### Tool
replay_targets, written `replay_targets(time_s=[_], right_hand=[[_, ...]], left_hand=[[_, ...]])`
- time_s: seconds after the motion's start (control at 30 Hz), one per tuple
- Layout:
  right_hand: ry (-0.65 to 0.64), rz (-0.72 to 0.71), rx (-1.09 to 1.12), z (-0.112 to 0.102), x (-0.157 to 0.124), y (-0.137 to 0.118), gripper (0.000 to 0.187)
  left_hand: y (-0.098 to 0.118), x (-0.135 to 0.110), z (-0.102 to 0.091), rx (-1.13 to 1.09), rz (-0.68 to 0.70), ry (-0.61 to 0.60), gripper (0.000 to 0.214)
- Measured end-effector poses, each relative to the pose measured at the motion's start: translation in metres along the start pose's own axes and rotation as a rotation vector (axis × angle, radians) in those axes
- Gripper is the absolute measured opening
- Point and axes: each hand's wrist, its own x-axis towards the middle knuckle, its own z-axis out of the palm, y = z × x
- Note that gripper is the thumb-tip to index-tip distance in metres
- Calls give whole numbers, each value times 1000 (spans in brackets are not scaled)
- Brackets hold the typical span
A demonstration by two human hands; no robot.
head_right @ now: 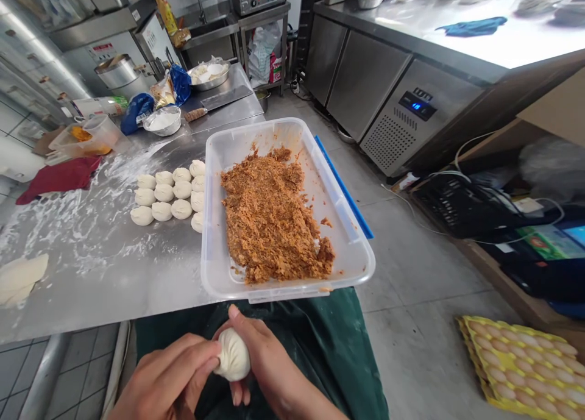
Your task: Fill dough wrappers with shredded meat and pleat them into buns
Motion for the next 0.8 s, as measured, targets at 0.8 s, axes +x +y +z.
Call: replay_targets(time_s=[0.8], right_hand=[[120,91,249,-67,27,53,71]], left_hand=[[-82,114,-113,211,-487,135,9]])
